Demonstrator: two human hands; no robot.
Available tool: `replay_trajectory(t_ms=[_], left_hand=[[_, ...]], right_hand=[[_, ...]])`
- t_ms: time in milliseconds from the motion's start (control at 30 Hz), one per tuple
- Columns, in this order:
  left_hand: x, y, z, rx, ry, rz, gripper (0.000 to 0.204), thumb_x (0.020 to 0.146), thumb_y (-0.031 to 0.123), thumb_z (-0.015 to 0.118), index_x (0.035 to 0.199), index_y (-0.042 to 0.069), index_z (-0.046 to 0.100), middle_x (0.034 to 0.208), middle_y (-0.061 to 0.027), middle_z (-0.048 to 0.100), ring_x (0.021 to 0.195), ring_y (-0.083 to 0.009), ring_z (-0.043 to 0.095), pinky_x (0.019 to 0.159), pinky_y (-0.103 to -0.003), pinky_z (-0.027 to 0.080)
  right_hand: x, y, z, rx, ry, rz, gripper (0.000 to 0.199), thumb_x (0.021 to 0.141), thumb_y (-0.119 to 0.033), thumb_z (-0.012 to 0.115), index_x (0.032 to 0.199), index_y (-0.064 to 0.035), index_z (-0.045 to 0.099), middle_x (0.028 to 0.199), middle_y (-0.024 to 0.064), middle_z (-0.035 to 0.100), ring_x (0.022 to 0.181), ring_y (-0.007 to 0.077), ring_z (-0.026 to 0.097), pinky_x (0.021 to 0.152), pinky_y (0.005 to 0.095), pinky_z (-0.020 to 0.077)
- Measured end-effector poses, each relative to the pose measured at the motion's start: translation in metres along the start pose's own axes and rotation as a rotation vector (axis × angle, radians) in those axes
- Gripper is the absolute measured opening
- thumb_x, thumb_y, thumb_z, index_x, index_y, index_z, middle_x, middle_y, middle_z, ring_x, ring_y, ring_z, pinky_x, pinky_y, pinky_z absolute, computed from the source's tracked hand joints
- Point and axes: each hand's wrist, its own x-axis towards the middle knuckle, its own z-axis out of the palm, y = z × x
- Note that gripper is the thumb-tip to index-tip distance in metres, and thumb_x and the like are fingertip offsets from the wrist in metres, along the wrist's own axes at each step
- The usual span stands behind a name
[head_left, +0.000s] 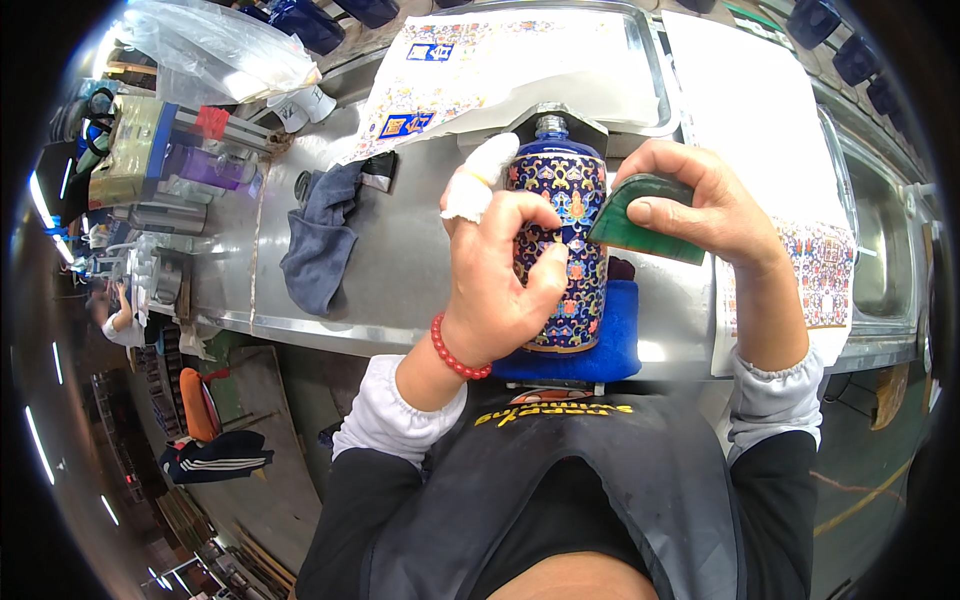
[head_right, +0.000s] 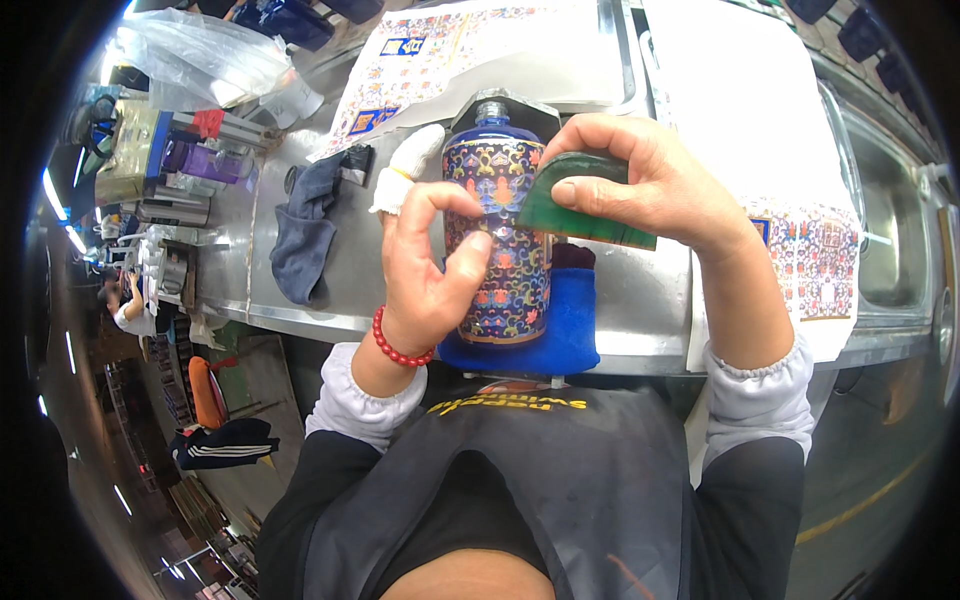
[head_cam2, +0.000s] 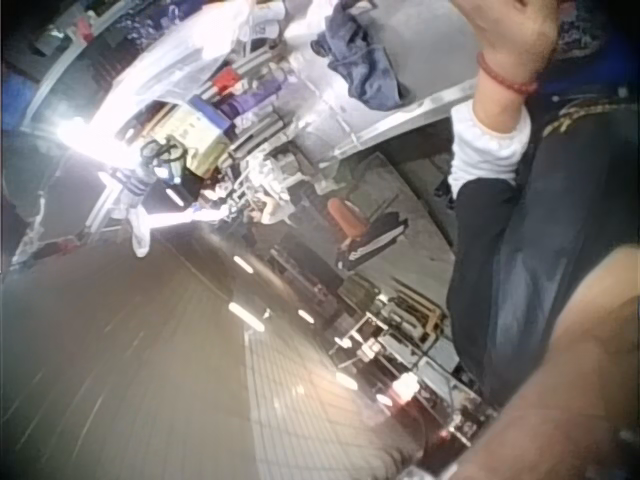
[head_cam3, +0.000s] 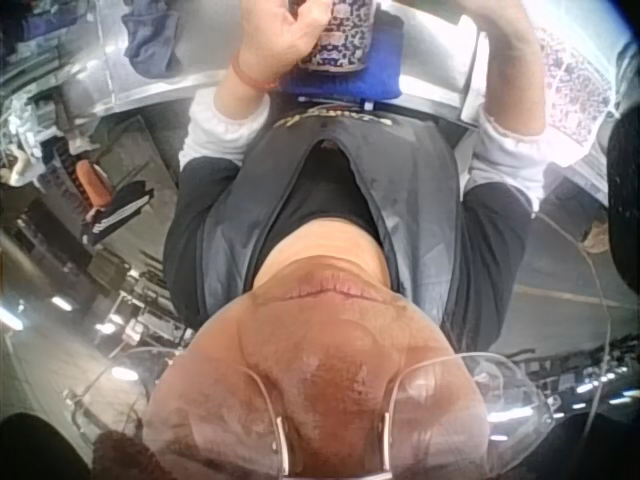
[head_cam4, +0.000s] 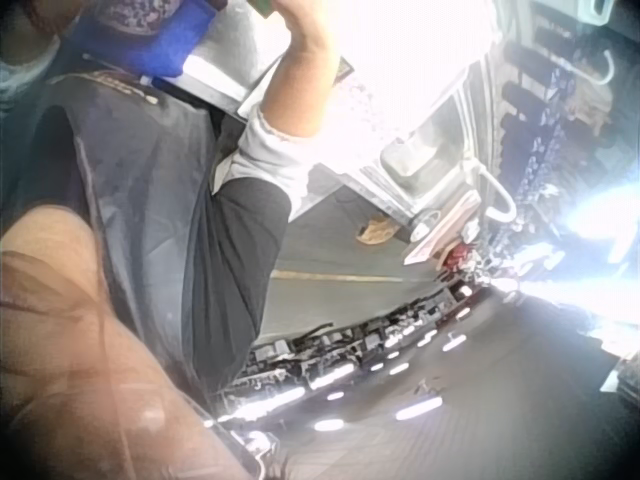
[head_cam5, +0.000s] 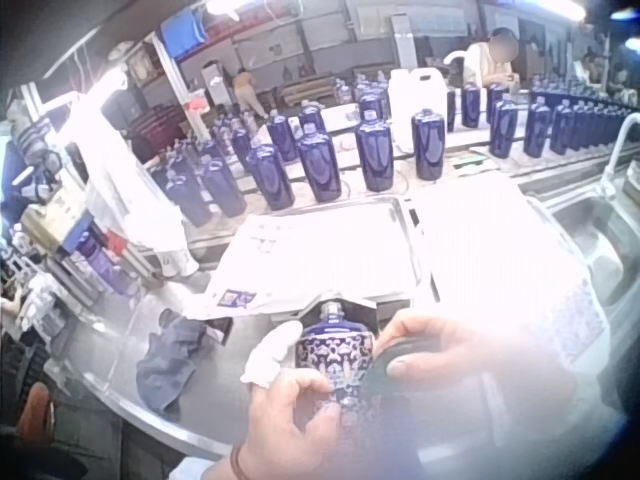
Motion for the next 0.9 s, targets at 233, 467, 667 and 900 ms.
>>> replay_trajectory(t_ms=[233,467,667,900], left_hand=[[0.0022,0.0052,0.0012,-0.001,0.025,0.051,0.025,0.071,0.007,0.071,0.095,0.004,0.065,0.142,-0.0323,0.048,0.132,-0.0423,0.042,0.112,-0.051,0.03],[-0.0002,0.0072,0.0032,0.017,0.033,0.021,0.026,0.071,0.009,0.072,0.096,0.004,0.065,0.142,-0.0307,0.048,0.132,-0.043,0.041,0.113,-0.052,0.029],[-0.0007,0.0081,0.0027,0.03,0.028,0.014,0.026,0.071,0.01,0.073,0.096,0.004,0.065,0.142,-0.0303,0.049,0.132,-0.043,0.042,0.112,-0.052,0.029],[0.0002,0.0056,0.0026,0.052,0.022,0.053,0.028,0.071,0.011,0.073,0.097,0.004,0.065,0.141,-0.0306,0.05,0.132,-0.0433,0.042,0.113,-0.052,0.029]], right_hand=[[-0.001,0.0025,0.0059,0.102,0.017,0.054,0.03,0.092,-0.025,0.076,0.109,-0.0024,0.068,0.093,0.0021,0.07,0.087,0.0085,0.064,0.078,0.0253,0.0514],[0.0009,0.0049,0.0091,0.104,0.004,0.031,0.03,0.092,-0.025,0.075,0.11,-0.0026,0.067,0.094,0.0021,0.07,0.087,0.0091,0.064,0.077,0.0256,0.0518],[-0.0019,0.0033,0.0064,0.147,0.034,0.08,0.03,0.092,-0.025,0.075,0.111,-0.0029,0.067,0.095,0.0018,0.07,0.088,0.0083,0.064,0.077,0.0248,0.0518],[0.0017,0.0022,0.0061,0.114,0.01,0.042,0.029,0.092,-0.024,0.075,0.11,-0.0024,0.067,0.094,0.0015,0.069,0.088,0.0077,0.063,0.077,0.0246,0.0514]])
